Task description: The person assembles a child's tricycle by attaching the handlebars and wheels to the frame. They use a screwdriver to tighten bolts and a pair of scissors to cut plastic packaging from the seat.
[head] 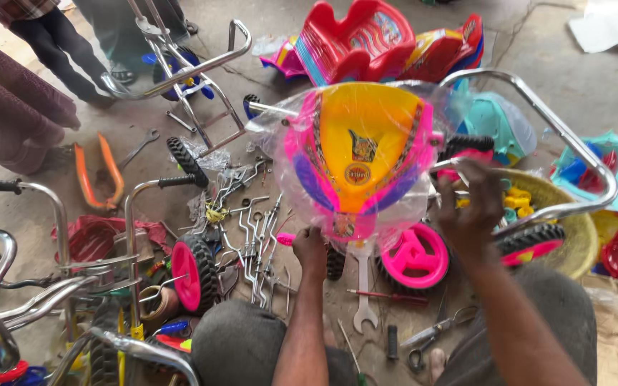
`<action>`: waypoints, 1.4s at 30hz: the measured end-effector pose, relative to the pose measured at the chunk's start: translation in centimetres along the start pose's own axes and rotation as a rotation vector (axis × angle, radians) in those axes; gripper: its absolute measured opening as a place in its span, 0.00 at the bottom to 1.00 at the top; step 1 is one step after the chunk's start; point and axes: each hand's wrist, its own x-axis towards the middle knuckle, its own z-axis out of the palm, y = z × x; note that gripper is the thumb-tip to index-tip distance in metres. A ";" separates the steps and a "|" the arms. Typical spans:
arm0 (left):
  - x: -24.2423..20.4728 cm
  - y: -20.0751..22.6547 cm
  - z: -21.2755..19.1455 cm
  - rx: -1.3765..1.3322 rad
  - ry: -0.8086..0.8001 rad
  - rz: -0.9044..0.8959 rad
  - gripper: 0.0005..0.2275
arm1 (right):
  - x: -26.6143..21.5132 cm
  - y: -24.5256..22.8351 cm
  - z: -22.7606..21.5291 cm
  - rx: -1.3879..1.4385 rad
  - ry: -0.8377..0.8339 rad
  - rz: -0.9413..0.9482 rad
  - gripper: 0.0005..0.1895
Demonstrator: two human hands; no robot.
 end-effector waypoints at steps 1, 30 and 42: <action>0.2 -0.4 -0.1 -0.099 -0.026 -0.008 0.09 | 1.2 1.2 0.0 0.058 -0.058 0.102 0.10; -1.0 32.0 0.5 1.063 -0.239 1.257 0.18 | -0.9 7.3 3.5 0.371 -0.314 0.291 0.16; -0.3 34.3 0.5 1.422 -0.386 0.841 0.21 | 0.0 6.4 3.6 0.314 -0.286 0.301 0.20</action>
